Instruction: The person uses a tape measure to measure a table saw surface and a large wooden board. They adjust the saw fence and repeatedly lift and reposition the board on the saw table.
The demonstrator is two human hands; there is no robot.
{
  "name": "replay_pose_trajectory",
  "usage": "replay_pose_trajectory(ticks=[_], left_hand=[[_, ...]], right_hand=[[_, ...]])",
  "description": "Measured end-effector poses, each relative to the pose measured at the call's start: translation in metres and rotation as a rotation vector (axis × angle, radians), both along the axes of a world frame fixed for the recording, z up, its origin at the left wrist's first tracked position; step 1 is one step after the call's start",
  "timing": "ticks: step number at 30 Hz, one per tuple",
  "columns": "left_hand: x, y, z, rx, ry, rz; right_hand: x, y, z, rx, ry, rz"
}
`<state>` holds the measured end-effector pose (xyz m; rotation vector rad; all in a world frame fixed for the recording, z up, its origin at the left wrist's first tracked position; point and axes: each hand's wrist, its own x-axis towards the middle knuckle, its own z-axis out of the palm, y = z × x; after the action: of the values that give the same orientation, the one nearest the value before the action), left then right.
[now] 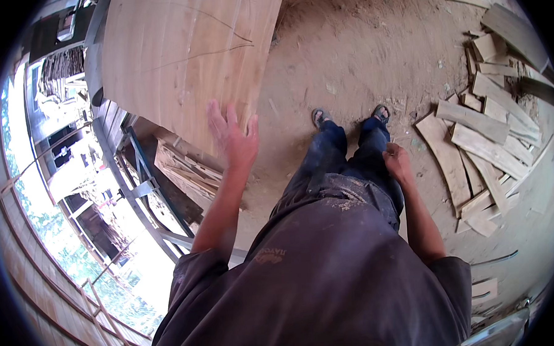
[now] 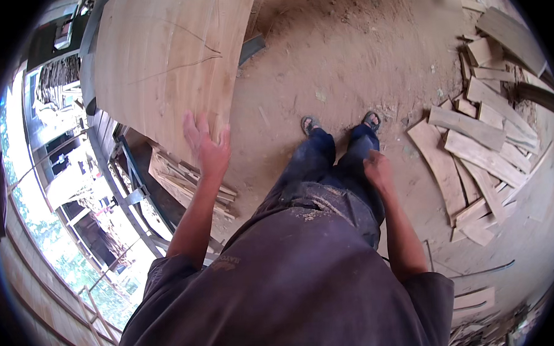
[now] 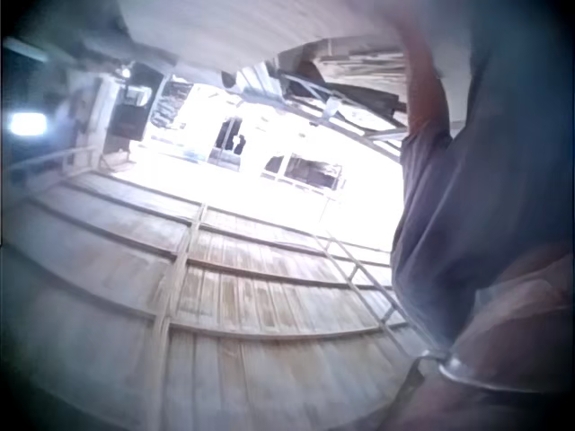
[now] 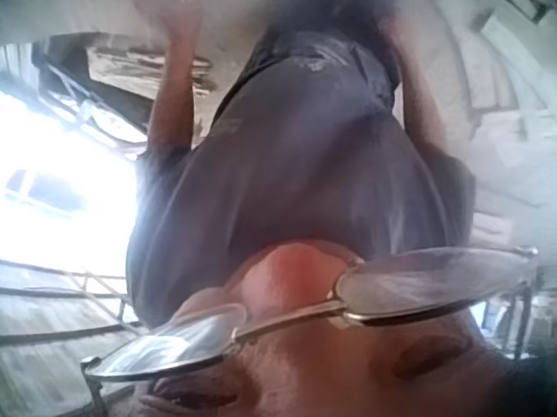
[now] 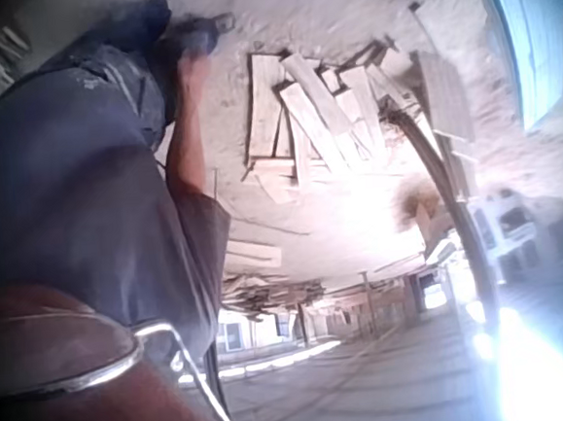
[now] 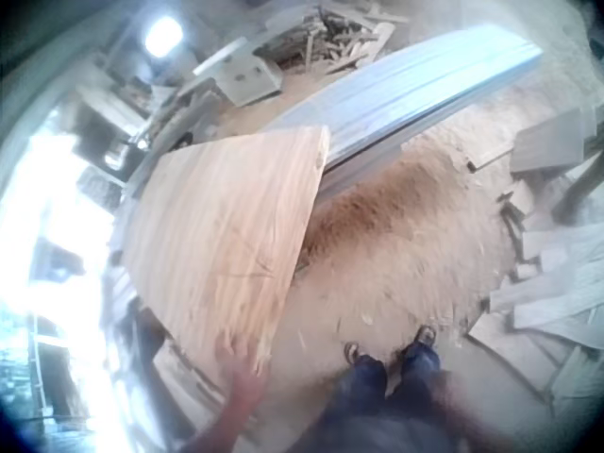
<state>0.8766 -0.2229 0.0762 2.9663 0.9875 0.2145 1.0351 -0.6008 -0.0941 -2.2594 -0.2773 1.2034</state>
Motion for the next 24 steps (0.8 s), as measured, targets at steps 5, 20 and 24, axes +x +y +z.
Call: replay_pose_trajectory(ticks=[5, 20, 24], left_hand=[[0.086, 0.0, 0.011, 0.078, 0.02, 0.22], [0.104, 0.007, 0.033, -0.03, 0.083, 0.216], [0.088, 0.0, 0.038, -0.105, 0.022, 0.185]], right_hand=[[0.053, 0.019, 0.006, 0.087, -0.227, 0.047], [0.177, 0.161, 0.077, 0.178, -0.19, 0.321], [0.22, 0.221, 0.099, 0.329, -0.332, 0.256]])
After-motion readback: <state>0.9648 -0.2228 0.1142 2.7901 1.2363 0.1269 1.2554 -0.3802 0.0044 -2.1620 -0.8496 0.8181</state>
